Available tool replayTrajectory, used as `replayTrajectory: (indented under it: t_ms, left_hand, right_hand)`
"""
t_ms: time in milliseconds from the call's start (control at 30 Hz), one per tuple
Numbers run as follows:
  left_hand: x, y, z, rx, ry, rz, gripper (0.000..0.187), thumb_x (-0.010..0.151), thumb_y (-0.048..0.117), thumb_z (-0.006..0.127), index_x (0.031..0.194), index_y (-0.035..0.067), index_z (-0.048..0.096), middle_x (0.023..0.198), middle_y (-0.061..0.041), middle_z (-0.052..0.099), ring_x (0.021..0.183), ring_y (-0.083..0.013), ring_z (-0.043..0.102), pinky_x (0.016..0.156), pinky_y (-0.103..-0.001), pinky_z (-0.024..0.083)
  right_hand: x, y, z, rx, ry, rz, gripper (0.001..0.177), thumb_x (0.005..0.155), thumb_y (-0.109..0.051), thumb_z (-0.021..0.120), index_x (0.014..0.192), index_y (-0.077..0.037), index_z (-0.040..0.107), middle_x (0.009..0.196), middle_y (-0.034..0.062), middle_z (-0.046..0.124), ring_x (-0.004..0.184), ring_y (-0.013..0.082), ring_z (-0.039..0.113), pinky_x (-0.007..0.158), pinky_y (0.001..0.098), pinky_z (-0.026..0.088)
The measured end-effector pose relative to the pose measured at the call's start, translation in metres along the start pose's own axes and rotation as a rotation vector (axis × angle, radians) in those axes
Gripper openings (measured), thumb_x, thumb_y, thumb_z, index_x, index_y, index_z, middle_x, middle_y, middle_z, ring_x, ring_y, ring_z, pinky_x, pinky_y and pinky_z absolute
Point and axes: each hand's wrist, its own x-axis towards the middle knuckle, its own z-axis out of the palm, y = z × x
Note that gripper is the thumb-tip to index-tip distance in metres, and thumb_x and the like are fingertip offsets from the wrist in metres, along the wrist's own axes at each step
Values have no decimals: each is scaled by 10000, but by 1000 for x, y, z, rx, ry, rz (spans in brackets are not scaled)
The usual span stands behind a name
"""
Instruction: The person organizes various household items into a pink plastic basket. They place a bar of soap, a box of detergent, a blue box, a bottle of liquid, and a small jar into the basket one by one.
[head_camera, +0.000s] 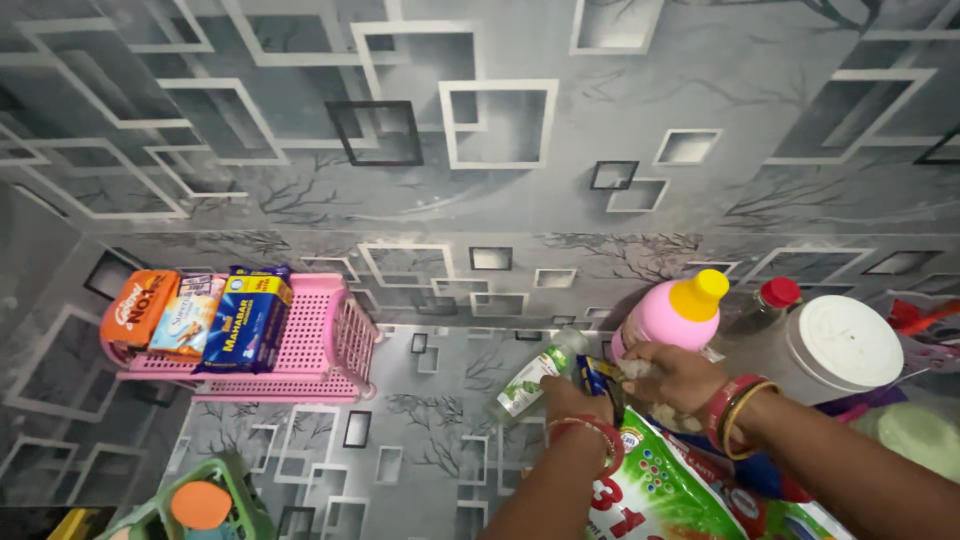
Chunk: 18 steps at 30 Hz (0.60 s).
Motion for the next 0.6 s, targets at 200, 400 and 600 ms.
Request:
replayTrajectory:
  t_ms: [200,400,600]
  left_hand:
    - [-12,13,-38,55,63,115,701,808,265,846,1285,12,399,1134,-271,677,1065,-422,684,919,-462,547]
    - [-35,38,-94,-419,174,142,610,685,169,901,1141,100,502,1016,-171,724,884,-313,726,801,-421,576]
    - [-65,62,-157,-795,139,369,527,734,17,843,1127,79,498,995,-106,721,822,-163,703,693,-309,600]
  right_hand:
    - [-22,-89,-20,87,177,1,367,777,-172,815,1136,-142,745,975,78,819,879,167,763,804,321,598]
    - [-54,-186,-21,-19,633,-461,376,817,-268,786,1145,-91,735,1060,148,756,969,253,730,858,360,561]
    - [-83,-255,7,-49,483,-823,305,1033,-248,506,1118,-64,734,1203,154,735,1158,348,666,1010,440,474]
